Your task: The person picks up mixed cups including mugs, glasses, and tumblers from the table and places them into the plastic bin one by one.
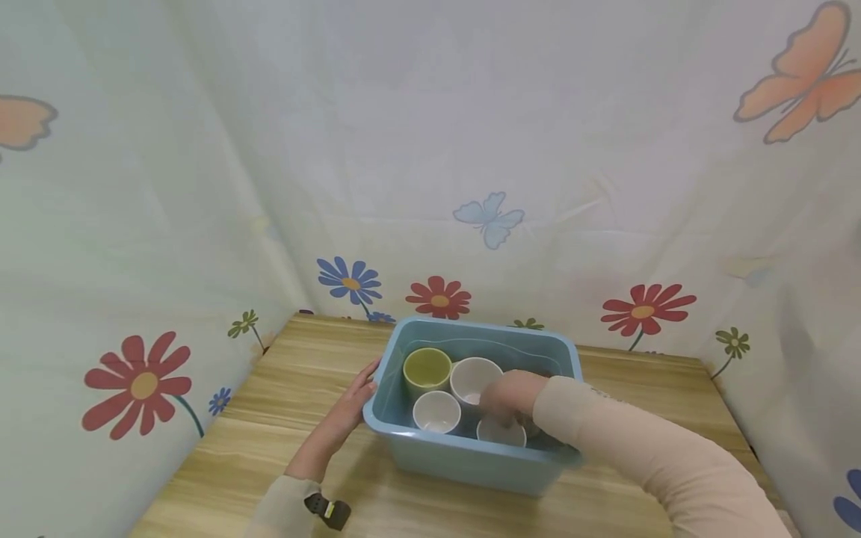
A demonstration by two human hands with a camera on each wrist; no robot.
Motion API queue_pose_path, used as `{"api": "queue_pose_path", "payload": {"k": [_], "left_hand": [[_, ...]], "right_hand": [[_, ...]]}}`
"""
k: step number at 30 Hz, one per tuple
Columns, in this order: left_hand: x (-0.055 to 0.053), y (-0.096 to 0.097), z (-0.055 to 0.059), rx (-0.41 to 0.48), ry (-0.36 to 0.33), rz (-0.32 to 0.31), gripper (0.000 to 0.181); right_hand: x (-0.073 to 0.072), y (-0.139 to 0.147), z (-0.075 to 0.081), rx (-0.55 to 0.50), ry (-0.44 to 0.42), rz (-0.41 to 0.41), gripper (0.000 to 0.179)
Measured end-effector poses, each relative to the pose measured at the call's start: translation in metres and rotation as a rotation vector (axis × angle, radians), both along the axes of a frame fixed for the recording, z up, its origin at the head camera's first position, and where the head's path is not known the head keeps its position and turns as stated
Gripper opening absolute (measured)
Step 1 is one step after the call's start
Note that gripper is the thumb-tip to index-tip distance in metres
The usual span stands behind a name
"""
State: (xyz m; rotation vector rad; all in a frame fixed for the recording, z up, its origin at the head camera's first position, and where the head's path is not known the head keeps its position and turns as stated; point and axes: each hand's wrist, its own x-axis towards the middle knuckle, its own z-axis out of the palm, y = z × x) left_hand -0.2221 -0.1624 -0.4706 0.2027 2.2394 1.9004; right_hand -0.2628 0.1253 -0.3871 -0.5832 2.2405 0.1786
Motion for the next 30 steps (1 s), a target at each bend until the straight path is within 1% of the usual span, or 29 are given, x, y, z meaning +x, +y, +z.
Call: {"api": "queue_pose_path", "payload": {"k": [1,2,7,10,12,14,17,20,22,25,28,30], "left_hand": [[0.0,0.0,0.0,0.001,0.002,-0.004,0.06],[0.0,0.0,0.0,0.003,0.004,-0.009,0.06],[-0.001,-0.002,-0.002,0.004,-0.006,-0.017,0.06],[-0.001,-0.002,-0.001,0.0,-0.007,-0.01,0.06],[-0.001,-0.001,-0.001,-0.002,-0.005,-0.009,0.06],[-0.001,-0.001,-0.001,-0.006,-0.002,-0.013,0.06],[-0.002,-0.002,0.0,-0.016,0.001,-0.015,0.06],[-0.002,-0.003,0.001,-0.021,-0.004,-0.014,0.06],[-0.003,-0.003,0.002,-0.019,-0.011,-0.021,0.06],[-0.003,-0.004,0.004,-0.013,-0.023,-0.044,0.061],[-0.001,-0.004,0.006,-0.014,-0.04,-0.064,0.061],[0.0,-0.005,0.007,-0.017,-0.055,-0.069,0.061]], "right_hand": [[-0.003,0.002,0.001,-0.014,-0.03,-0.009,0.058],[-0.006,0.005,0.003,-0.039,-0.07,-0.047,0.06],[-0.02,0.014,0.01,-0.093,-0.215,-0.077,0.063],[-0.026,0.019,0.011,-0.146,-0.279,-0.137,0.062],[-0.029,0.024,0.012,-0.192,-0.302,-0.188,0.056],[-0.031,0.027,0.013,-0.222,-0.292,-0.203,0.046],[-0.032,0.031,0.02,-0.239,-0.23,-0.187,0.036],[-0.032,0.035,0.032,-0.278,-0.165,-0.177,0.032],[-0.03,0.039,0.042,-0.323,-0.128,-0.166,0.032],[-0.024,0.045,0.057,-0.406,-0.086,-0.125,0.033],[-0.013,0.054,0.071,-0.493,-0.042,-0.06,0.033],[-0.005,0.061,0.077,-0.549,-0.005,-0.019,0.034]]}}
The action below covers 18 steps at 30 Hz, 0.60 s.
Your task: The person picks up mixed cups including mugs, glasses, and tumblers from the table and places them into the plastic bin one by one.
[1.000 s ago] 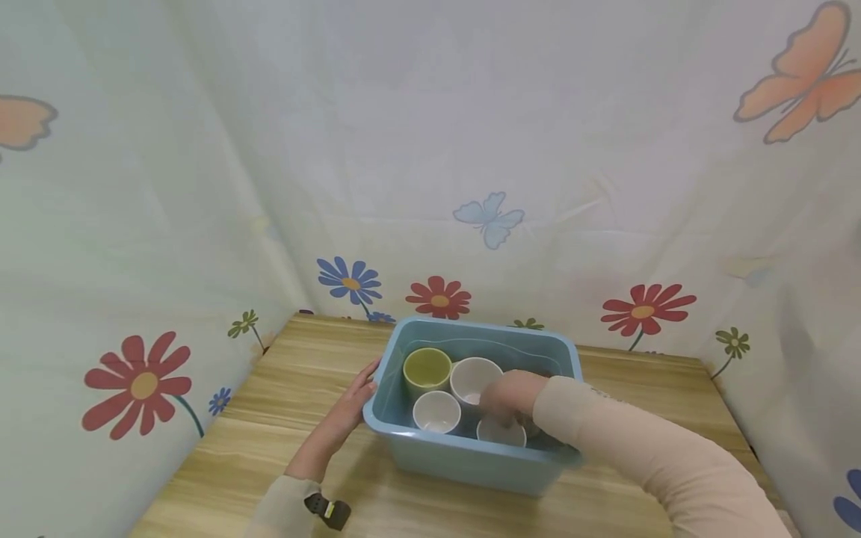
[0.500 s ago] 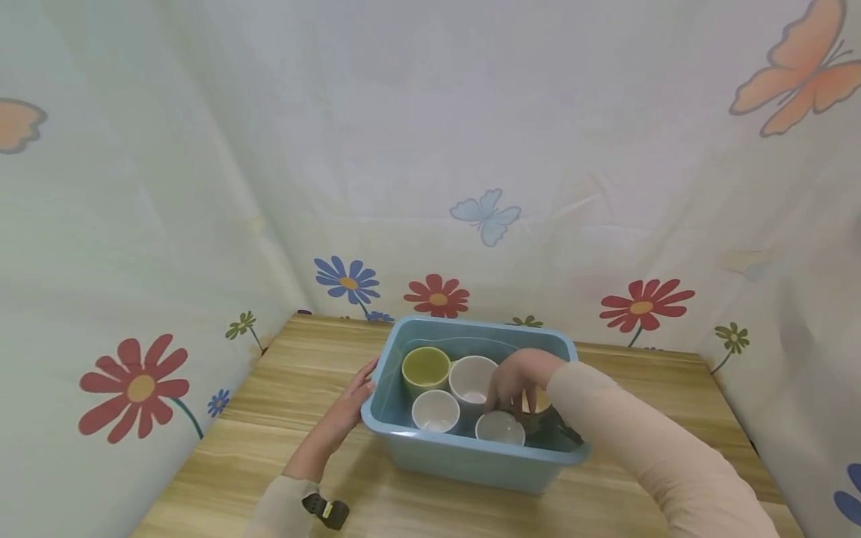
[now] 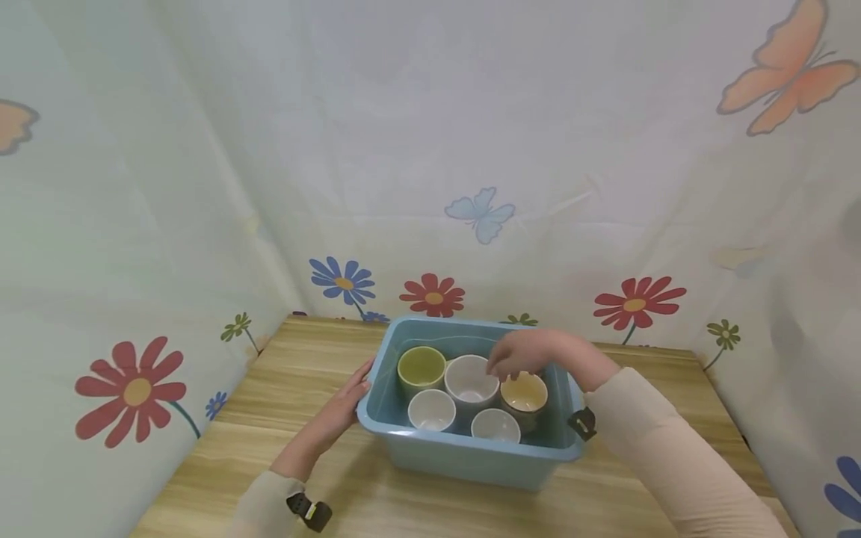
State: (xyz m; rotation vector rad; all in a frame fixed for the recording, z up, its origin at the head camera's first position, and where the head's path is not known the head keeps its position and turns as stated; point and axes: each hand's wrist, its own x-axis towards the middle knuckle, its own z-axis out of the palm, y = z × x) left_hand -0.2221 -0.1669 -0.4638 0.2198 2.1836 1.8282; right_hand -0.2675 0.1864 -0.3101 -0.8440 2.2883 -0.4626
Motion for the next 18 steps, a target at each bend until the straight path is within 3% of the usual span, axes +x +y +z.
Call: {"api": "queue_pose_path", "payload": {"k": [4,9,14,18], "left_hand": [[0.0,-0.001,0.003,-0.022,-0.012,-0.028,0.061],[-0.002,-0.001,0.012,-0.107,0.021,-0.03,0.062],[-0.001,-0.006,0.026,-0.337,0.168,0.032,0.057],[0.0,-0.012,0.041,-0.559,0.352,0.077,0.058]], "right_hand": [[0.021,0.014,0.007,-0.118,0.123,-0.005,0.036],[0.05,0.033,0.0,-0.307,0.273,-0.119,0.033],[0.079,0.045,-0.024,-0.495,0.432,-0.317,0.026],[0.094,0.051,-0.045,-0.561,0.66,-0.513,0.036]]}}
